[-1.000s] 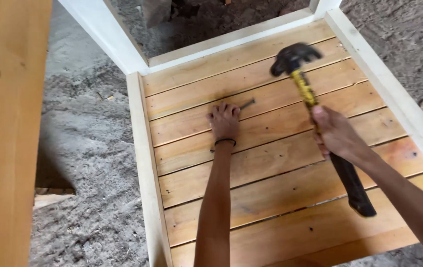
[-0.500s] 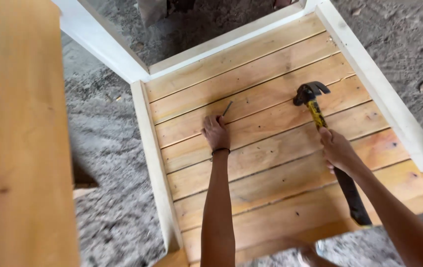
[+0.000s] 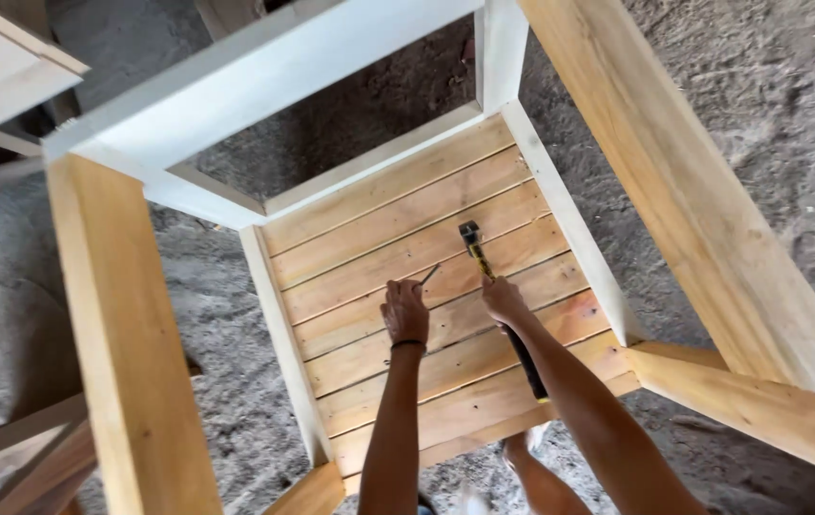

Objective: The person assembles a wooden chair by positioning slats on the frame and driving nails into the wood with a hammer. They then move to different sections of the chair to hammer more nails into the joints.

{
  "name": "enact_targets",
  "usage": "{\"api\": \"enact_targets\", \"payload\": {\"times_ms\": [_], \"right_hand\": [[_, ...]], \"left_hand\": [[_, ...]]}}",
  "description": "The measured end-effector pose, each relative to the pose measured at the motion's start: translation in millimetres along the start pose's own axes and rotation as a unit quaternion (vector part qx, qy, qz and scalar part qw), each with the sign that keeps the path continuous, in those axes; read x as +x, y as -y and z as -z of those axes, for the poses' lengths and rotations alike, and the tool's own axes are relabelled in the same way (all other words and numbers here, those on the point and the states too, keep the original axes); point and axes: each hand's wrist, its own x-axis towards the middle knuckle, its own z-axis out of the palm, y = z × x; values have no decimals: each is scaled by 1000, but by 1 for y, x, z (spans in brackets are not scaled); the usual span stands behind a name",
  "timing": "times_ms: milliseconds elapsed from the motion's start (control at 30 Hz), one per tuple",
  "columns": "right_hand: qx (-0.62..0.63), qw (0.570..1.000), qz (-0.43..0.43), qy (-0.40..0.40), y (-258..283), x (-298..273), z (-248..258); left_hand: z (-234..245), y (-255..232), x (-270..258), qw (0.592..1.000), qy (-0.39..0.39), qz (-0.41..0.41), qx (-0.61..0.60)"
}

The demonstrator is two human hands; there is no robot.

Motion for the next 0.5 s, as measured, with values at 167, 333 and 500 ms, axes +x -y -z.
{"api": "enact_targets", "payload": {"times_ms": [167, 333, 500], "right_hand": [[-41, 999, 26, -25, -12, 37, -10], [-61, 997, 37, 16, -41, 54, -6], [-87, 994, 67, -12, -78, 63, -17]], "left_hand": [[17, -11, 38, 999, 12, -34, 20], [16, 50, 58, 992, 27, -23, 125], [-28, 119, 95, 992, -14, -20, 122]]}}
